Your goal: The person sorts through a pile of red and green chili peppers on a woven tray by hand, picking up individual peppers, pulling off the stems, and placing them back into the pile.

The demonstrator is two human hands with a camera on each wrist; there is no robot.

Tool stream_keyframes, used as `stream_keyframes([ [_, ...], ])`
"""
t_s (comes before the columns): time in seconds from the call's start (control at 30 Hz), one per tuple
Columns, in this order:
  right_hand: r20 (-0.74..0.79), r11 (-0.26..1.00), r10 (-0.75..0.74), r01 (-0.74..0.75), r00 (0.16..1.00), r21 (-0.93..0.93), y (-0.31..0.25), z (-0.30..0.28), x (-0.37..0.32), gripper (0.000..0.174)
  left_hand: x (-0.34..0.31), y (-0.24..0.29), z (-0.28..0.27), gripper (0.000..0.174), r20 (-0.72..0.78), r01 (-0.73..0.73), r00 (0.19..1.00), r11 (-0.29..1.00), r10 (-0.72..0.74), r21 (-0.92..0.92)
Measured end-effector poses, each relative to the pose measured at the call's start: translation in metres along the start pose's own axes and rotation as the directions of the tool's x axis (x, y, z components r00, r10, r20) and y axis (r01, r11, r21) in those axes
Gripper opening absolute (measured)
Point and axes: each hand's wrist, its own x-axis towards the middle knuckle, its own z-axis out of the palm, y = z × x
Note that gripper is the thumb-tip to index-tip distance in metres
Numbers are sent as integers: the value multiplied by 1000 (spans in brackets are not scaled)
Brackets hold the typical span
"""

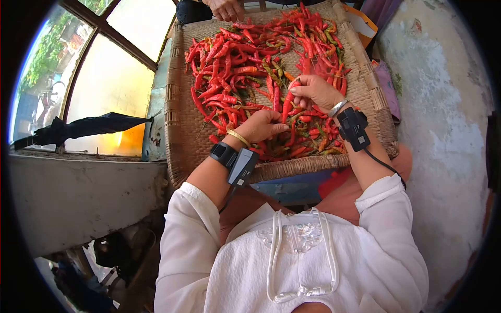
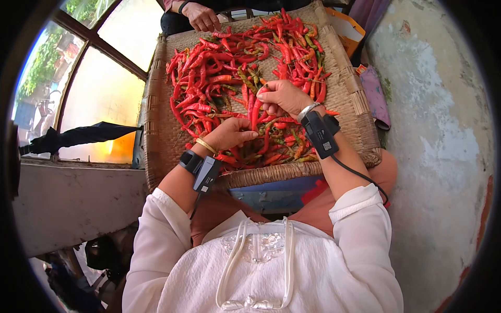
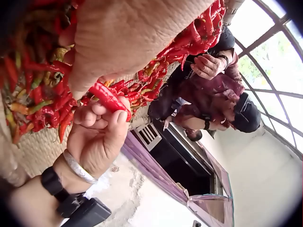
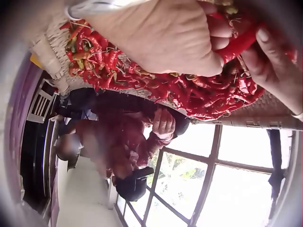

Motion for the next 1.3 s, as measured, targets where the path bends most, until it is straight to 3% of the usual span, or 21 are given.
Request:
stream_keyframes([
  [0.17,-404,926,-141,265,904,270,-36,-9,16,29,5,-10,1,18,-135,-44,990,994,30,-103],
  [0.23,-448,986,-104,151,888,71,-19,-1,21,37,5,-11,-2,30,-206,-57,978,902,-35,-427],
  [0.27,-325,995,-97,93,941,-30,-7,-1,24,40,5,-10,-5,48,-214,-85,976,869,-24,-487],
  [0.3,-228,998,-37,22,973,-65,2,3,25,36,5,-10,-8,48,-218,-88,976,870,-23,-485],
  [0.43,79,976,-5,22,997,-214,21,34,20,25,5,-13,-9,56,-232,-124,973,814,-13,-567],
  [0.57,41,966,-65,74,997,-248,27,38,20,19,4,-6,-5,52,-259,-121,966,855,-16,-505],
  [0.63,28,951,-3,12,1000,-309,21,33,15,15,5,-8,-5,49,-272,-104,961,849,-48,-517],
  [0.73,-80,930,15,-43,997,-365,15,15,15,13,7,-15,-10,33,-324,-162,946,896,21,-414],
  [0.77,-119,938,2,-44,993,-345,17,6,17,14,3,-12,-16,28,-483,-130,874,984,56,-120],
  [0.8,-193,980,0,-38,981,-194,15,-1,17,15,0,-11,-23,24,-608,-41,781,984,141,175],
  [0.83,-266,999,9,-20,964,-40,13,-7,16,17,-3,-16,-30,22,-655,58,658,842,372,536],
  [0.87,-289,968,-79,143,954,207,21,-16,23,31,-7,-17,-36,22,-679,155,620,787,393,597],
  [0.9,-289,967,-80,145,954,209,19,-14,24,31,-10,-18,-39,22,-698,254,582,722,416,643],
  [0.97,-480,761,-96,375,872,529,14,-7,28,45,-14,-24,-45,23,-704,343,596,670,387,658],
  [1.03,-458,796,-80,333,885,505,23,-6,31,51,-12,-33,-46,23,-710,426,606,608,358,670],
  [1.1,-311,996,-16,44,950,83,26,-2,31,45,-9,-40,-45,24,-692,458,642,560,329,691],
  [1.17,-189,946,-54,-10,980,-323,24,14,24,35,-9,-40,-41,24,-714,480,620,562,326,673],
  [1.2,-131,800,-235,115,963,-589,34,20,24,33,-9,-38,-39,24,-733,499,598,566,324,657],
  [1.23,-23,564,-388,218,921,-797,44,24,27,32,-9,-40,-40,24,-734,500,594,564,329,657],
  [1.27,-21,560,-394,222,919,-798,52,27,30,32,-8,-44,-40,24,-728,495,601,561,329,663],
  [1.3,44,430,-399,229,916,-874,54,32,30,30,-9,-42,-41,24,-721,491,609,558,330,670],
])
